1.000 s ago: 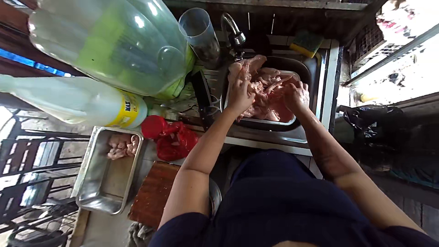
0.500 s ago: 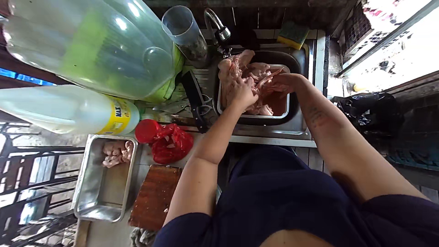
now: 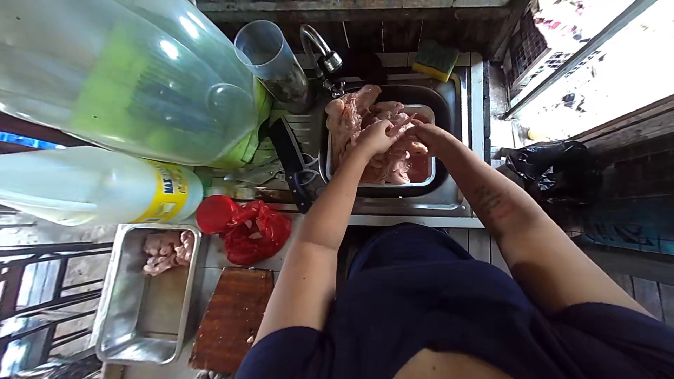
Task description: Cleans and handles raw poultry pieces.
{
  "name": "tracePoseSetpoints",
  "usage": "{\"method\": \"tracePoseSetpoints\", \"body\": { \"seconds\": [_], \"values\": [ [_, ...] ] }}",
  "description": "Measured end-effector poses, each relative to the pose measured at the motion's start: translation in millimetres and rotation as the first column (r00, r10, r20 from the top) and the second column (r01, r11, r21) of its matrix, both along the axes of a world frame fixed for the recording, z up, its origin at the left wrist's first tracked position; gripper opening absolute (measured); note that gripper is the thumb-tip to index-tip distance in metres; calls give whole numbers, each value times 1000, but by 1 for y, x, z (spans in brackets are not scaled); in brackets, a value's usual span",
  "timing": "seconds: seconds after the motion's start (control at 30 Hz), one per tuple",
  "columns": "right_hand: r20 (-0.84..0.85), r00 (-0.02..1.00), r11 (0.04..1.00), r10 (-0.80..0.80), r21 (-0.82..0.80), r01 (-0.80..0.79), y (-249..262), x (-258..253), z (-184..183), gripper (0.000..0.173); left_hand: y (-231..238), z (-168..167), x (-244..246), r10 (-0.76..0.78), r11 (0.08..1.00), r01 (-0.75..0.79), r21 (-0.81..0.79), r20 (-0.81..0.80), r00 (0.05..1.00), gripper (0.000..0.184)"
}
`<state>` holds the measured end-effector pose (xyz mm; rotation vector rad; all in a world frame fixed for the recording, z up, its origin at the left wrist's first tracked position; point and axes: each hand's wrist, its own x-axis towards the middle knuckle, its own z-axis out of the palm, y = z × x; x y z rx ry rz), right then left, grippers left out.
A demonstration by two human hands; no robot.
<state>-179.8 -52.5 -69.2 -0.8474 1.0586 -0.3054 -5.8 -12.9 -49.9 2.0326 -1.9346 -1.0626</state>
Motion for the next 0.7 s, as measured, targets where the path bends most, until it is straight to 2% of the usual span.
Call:
{"method": "tracePoseSetpoints", "body": {
  "seconds": [0.03, 0.07, 0.13, 0.23, 0.3, 0.37, 0.43, 0.5, 0.53, 0.6, 0.7],
  "values": [
    [-12, 1000, 1000, -24, -16, 24, 3, 2, 7, 40, 2, -2, 5, 10, 999, -12, -47, -49, 999, 41],
    [-34, 998, 998, -50, -43, 49, 7, 4, 11, 38, 5, -4, 7, 22, 995, -28, -97, -67, 998, 40],
    [-43, 996, 992, -80, -103, 75, 14, 7, 23, 42, 11, 0, 2, 34, 980, -40, -196, -34, 999, 41],
    [-41, 993, 973, -113, -207, 103, 28, 10, 38, 50, 21, -4, -5, 73, 895, -106, -433, -91, 993, 41],
    [-16, 993, 954, -119, -278, 109, 38, 10, 52, 48, 27, -5, -9, 138, 748, -235, -620, -201, 970, 39],
    [-6, 994, 911, -108, -402, 97, 49, 13, 67, 38, 34, -2, -12, 171, 536, -302, -788, -248, 953, 34],
    [-3, 998, 834, -61, -550, 49, 54, 14, 73, 35, 42, 6, -15, 143, 404, -380, -832, -353, 925, 35],
    [8, 1000, 714, 5, -700, 2, 50, 13, 70, 33, 45, 7, -17, 87, 375, -476, -796, -481, 872, 42],
    [24, 998, 655, 51, -755, -15, 47, 11, 68, 32, 45, 4, -17, 77, 348, -491, -799, -498, 864, 39],
    [56, 986, 570, 155, -821, -43, 41, 4, 61, 33, 45, -8, -14, 75, 282, -424, -861, -421, 904, 38],
    [69, 965, 520, 254, -851, -76, 32, -7, 35, 31, 50, -30, -16, 117, 251, -306, -918, -285, 951, 40]
  ]
}}
